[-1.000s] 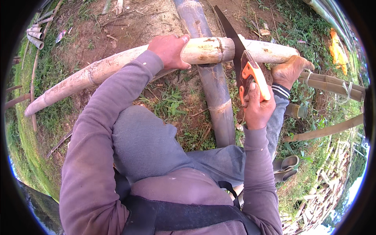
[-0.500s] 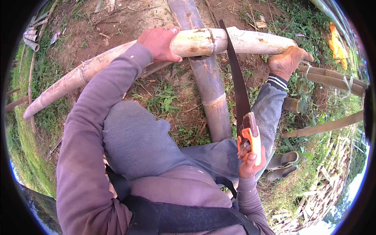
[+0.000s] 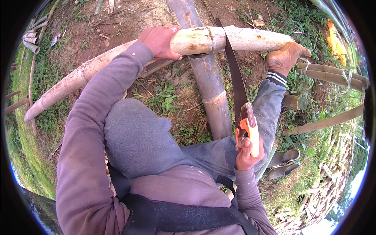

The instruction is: The person sits on the ground and uses a hand saw to cut a long bamboo pole into shorter sections. They repeatedly position the saw, cut through the bamboo, and set the cut pieces aside.

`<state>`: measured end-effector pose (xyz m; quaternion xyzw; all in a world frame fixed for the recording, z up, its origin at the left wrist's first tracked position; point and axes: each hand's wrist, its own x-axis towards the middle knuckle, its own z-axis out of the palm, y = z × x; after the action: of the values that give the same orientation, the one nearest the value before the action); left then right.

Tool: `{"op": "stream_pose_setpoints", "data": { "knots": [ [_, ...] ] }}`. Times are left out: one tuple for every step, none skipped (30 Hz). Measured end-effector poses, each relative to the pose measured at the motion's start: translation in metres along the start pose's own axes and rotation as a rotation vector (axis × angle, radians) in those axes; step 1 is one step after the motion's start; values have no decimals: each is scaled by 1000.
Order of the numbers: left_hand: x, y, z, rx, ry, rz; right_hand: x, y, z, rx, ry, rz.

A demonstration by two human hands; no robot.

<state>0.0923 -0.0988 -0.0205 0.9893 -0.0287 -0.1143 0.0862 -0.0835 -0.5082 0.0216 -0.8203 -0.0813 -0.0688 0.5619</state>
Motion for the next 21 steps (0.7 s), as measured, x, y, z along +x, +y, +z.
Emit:
{"op": "stream_pose_setpoints", "data": {
  "knots": [
    [10,3,0,-22,4,22,11,13,10,43,37,61],
    [-8,-6,0,-8,-8,-65,54,48,42,163,-14,123],
    [-11,-2,-1,-20,-13,-65,99,28,73,164,-19,243],
    [-10,1,-5,-13,12,-40,134,24,92,166,-5,198],
    [-12,-1,-3,-17,21,-42,149,22,100,165,-4,167],
    [-13,-4,-2,-20,29,-45,139,27,98,120,-10,147],
    [-14,-5,-2,-23,38,-49,122,29,92,76,-17,127],
    [-15,-6,-6,-20,37,-49,96,13,68,93,-46,252],
    [-13,-6,-10,-11,44,-52,61,10,35,77,-54,188],
    [-13,-5,-7,-15,27,-40,28,6,10,44,-55,149],
    [-11,-2,-7,-9,-4,-48,16,2,6,67,-36,120],
    [-9,1,-10,-3,-35,-57,7,0,4,90,-19,91],
    [-8,1,-10,2,-65,-65,15,12,10,80,-13,77],
    [13,11,-9,-26,-42,19,14,4,15,16,73,62],
    [-5,-4,-5,-8,-37,-77,58,44,43,38,4,55],
    [-8,-2,0,-20,-32,-71,100,38,72,96,-6,113],
    [-6,-1,-4,-20,-13,-45,135,26,94,166,-12,151],
    [-8,-2,-4,-20,-2,-40,135,23,95,161,-35,177],
    [-12,-3,-5,-20,9,-35,133,20,94,155,-60,203],
    [-22,-3,0,-21,14,-34,126,14,90,138,-90,241],
    [-24,-7,0,-13,41,-37,104,11,68,148,-79,269]
  ]
}}
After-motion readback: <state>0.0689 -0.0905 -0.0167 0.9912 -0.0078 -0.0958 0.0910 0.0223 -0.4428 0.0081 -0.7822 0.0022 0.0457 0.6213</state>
